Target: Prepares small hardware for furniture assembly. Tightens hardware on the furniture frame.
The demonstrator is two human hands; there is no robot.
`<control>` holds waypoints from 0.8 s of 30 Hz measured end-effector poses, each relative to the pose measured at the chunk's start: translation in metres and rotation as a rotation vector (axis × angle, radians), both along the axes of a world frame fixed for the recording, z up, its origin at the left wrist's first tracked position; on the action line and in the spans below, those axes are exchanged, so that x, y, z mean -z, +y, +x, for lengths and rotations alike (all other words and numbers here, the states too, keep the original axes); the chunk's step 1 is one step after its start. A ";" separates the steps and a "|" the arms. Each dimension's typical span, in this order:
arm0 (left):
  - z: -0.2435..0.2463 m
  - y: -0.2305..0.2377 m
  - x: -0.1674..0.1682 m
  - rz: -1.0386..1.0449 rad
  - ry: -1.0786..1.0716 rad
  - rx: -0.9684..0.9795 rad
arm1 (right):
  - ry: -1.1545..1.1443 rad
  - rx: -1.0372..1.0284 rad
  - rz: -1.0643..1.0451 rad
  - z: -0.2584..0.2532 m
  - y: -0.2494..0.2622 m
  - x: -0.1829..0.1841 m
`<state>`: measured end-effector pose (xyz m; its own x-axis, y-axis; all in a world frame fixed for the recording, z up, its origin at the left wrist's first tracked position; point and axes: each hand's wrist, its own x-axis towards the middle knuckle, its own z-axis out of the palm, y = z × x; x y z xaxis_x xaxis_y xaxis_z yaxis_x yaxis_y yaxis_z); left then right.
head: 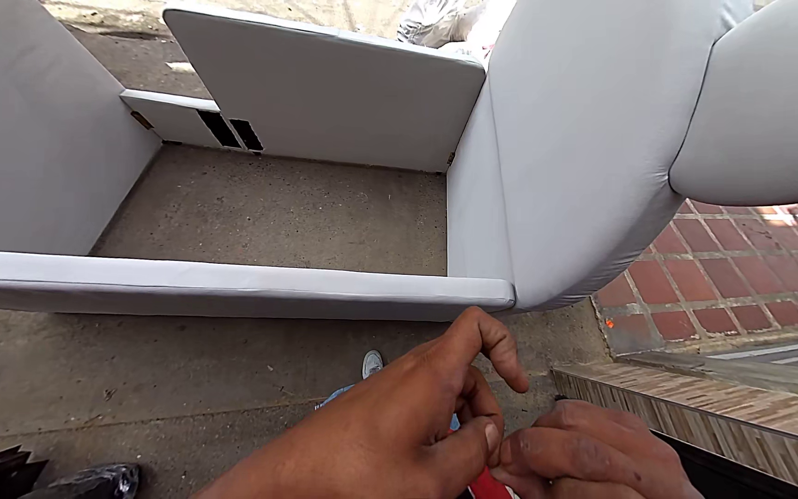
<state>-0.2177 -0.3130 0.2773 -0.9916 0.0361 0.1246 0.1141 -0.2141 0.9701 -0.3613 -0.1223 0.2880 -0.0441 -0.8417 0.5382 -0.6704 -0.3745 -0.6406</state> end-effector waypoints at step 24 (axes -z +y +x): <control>0.001 0.011 0.005 -0.143 0.001 -0.069 | 0.028 0.037 0.005 0.007 0.010 0.009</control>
